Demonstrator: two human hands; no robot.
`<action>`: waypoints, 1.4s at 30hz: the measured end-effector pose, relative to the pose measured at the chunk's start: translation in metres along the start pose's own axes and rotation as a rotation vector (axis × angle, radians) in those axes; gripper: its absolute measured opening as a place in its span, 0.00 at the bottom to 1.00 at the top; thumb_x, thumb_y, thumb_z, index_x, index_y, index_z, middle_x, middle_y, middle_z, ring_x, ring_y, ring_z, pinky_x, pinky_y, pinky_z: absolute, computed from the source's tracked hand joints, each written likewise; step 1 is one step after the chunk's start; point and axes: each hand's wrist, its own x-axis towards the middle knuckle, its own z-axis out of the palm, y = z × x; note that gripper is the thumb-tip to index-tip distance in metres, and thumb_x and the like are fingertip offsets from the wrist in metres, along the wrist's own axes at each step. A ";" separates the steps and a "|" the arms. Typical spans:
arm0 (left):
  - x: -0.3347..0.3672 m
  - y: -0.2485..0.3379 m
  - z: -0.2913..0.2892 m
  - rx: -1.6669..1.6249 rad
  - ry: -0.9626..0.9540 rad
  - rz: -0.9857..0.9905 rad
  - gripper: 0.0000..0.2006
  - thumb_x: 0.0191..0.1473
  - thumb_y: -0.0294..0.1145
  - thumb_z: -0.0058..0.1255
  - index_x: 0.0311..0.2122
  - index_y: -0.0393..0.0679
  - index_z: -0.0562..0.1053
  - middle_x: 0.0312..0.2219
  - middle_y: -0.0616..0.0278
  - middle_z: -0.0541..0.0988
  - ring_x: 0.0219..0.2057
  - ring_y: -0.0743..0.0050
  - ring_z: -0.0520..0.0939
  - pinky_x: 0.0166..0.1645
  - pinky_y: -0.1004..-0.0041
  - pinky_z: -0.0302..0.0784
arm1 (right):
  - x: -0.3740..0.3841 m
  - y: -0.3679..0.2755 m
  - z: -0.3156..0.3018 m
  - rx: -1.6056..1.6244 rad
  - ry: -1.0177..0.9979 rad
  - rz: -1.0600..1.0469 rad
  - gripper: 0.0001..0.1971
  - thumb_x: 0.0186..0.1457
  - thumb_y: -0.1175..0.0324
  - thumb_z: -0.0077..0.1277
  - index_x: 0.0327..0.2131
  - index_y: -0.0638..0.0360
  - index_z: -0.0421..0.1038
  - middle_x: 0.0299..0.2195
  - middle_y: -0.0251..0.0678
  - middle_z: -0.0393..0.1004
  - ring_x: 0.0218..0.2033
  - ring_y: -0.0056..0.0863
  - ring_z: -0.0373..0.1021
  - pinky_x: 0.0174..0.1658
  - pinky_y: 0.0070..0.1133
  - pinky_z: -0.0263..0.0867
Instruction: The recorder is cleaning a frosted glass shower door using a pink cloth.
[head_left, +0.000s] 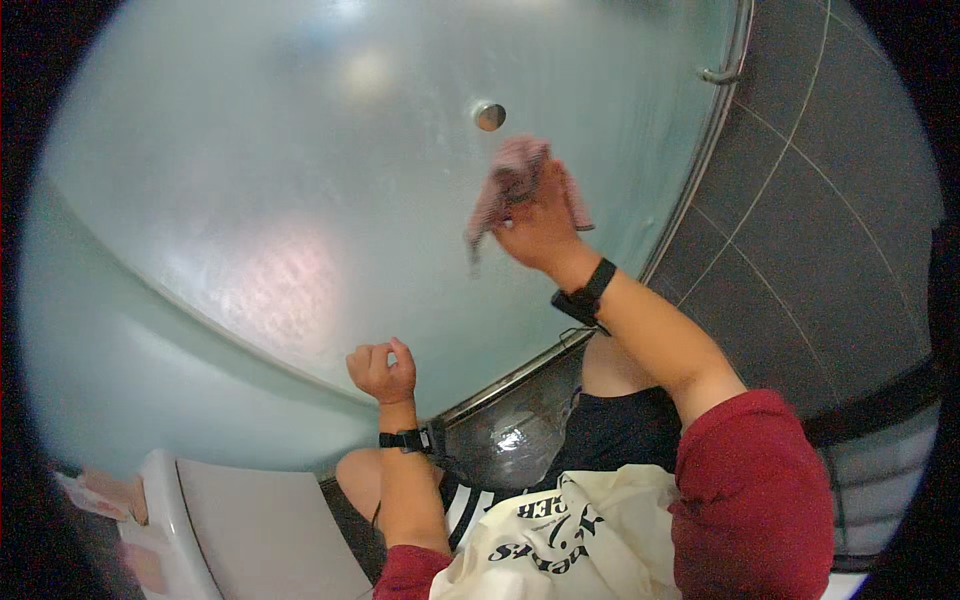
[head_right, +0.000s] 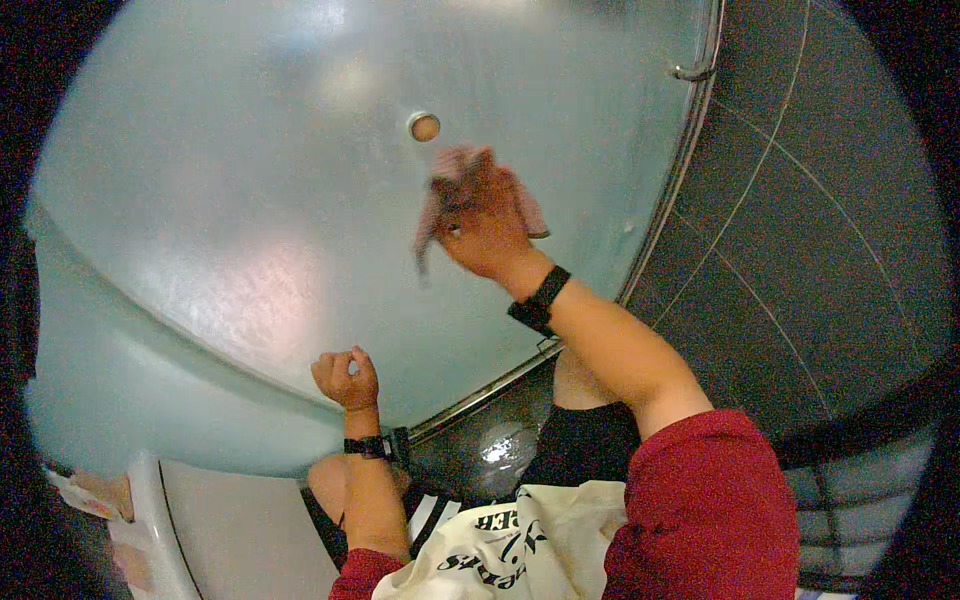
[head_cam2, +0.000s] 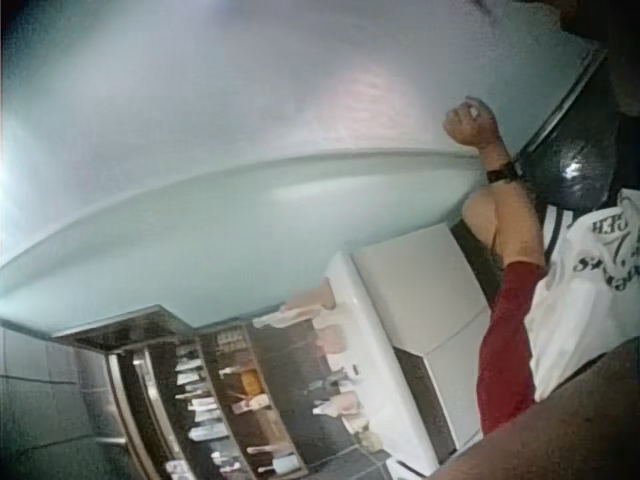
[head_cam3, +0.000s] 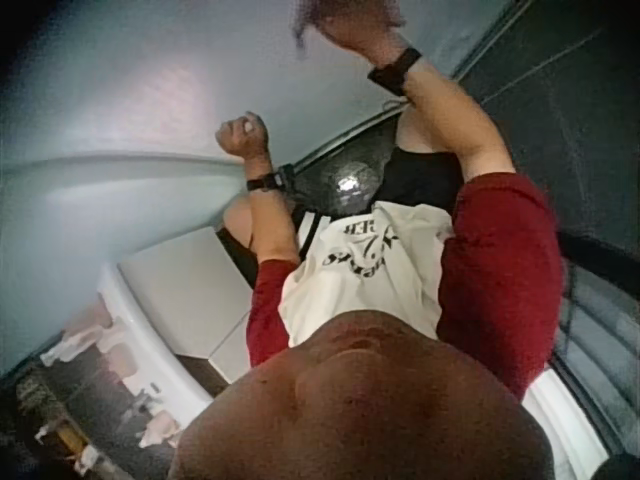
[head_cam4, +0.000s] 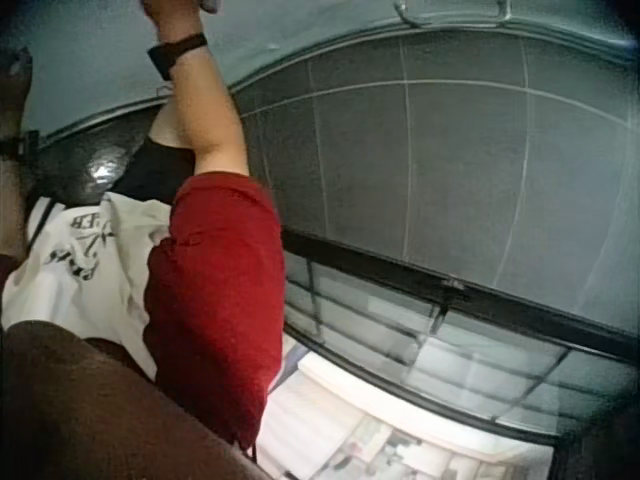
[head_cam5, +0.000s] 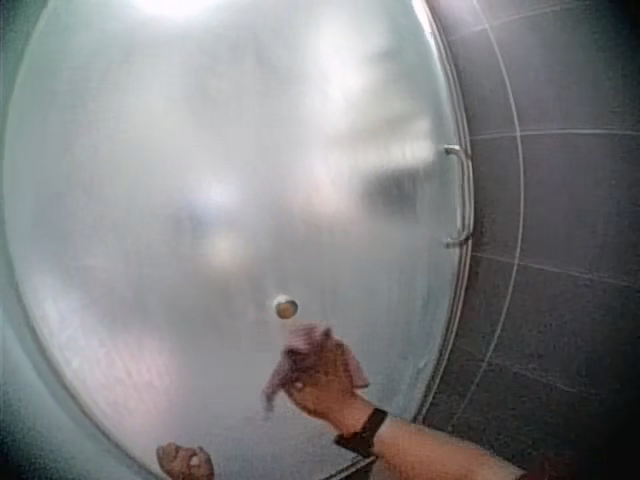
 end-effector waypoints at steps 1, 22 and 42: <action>0.002 0.001 0.000 0.002 0.012 -0.007 0.10 0.39 0.26 0.54 0.15 0.48 0.66 0.17 0.62 0.64 0.22 0.59 0.65 0.26 0.64 0.57 | 0.006 0.016 -0.006 -0.003 0.002 -0.013 0.30 0.54 0.54 0.46 0.58 0.55 0.55 0.59 0.56 0.51 0.63 0.59 0.41 0.61 0.52 0.37; 0.001 -0.008 -0.006 -0.120 0.016 -0.061 0.11 0.36 0.28 0.58 0.15 0.47 0.65 0.17 0.64 0.65 0.20 0.62 0.67 0.25 0.64 0.60 | 0.141 -0.168 -0.009 -0.051 0.240 -0.387 0.34 0.53 0.55 0.48 0.62 0.52 0.53 0.62 0.52 0.49 0.66 0.56 0.37 0.61 0.53 0.36; -0.006 -0.006 -0.009 -0.072 -0.136 -0.055 0.06 0.39 0.32 0.57 0.19 0.48 0.71 0.22 0.63 0.70 0.26 0.60 0.70 0.32 0.62 0.63 | 0.037 -0.113 0.037 -0.027 -0.021 -0.846 0.15 0.48 0.55 0.54 0.42 0.39 0.73 0.54 0.27 0.65 0.61 0.32 0.56 0.58 0.33 0.53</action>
